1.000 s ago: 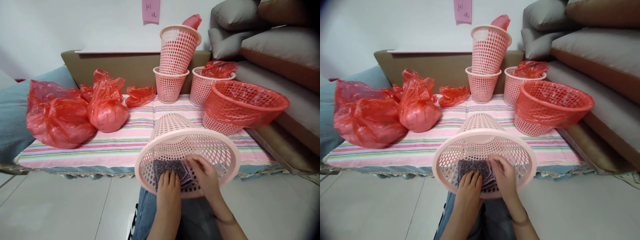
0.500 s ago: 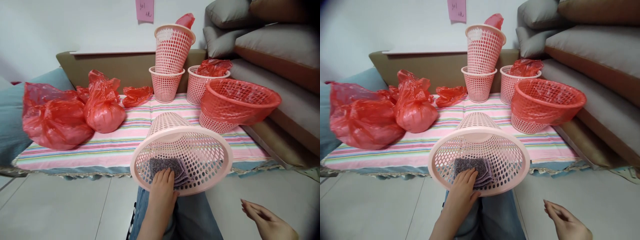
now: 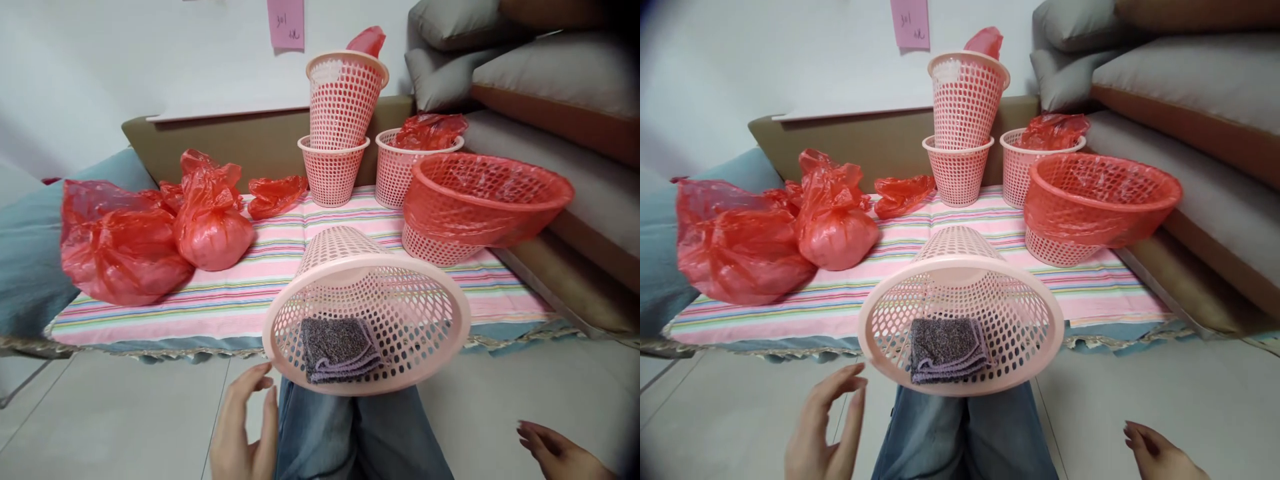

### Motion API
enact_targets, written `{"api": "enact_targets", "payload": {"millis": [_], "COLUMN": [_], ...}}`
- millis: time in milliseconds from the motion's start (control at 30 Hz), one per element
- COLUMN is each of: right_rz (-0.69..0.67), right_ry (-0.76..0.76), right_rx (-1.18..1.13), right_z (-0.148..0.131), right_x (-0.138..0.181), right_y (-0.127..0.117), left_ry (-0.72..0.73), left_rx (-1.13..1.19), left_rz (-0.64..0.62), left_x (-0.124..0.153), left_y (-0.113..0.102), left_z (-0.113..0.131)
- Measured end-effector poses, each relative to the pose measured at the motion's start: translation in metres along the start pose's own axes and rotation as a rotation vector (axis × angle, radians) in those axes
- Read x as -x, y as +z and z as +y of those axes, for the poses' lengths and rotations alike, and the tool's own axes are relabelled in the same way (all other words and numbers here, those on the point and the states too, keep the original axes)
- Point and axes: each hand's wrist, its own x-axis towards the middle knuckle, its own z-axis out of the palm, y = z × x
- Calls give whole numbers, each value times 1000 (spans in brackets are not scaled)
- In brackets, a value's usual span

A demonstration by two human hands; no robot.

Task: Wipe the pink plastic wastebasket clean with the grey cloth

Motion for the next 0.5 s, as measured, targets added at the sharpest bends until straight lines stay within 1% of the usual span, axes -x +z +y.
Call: {"api": "enact_targets", "payload": {"millis": [67, 133, 367, 433, 500], "right_rz": [-73, -107, -169, -202, -235], "right_ry": [62, 88, 106, 102, 84], "right_rx": [-15, -23, 8, 22, 18], "right_z": [-4, -12, -32, -40, -47], "right_x": [2, 4, 14, 17, 18], "right_y": [-6, -11, -26, -31, -35], "left_ry": [-75, -128, -140, -186, -269], "left_rx": [-22, -16, 47, 74, 105], "left_rz": [42, 50, 59, 63, 53], "left_x": [2, 3, 10, 12, 13], "left_y": [-2, 1, 17, 22, 27], "left_z": [-7, -9, -5, -7, -9]}}
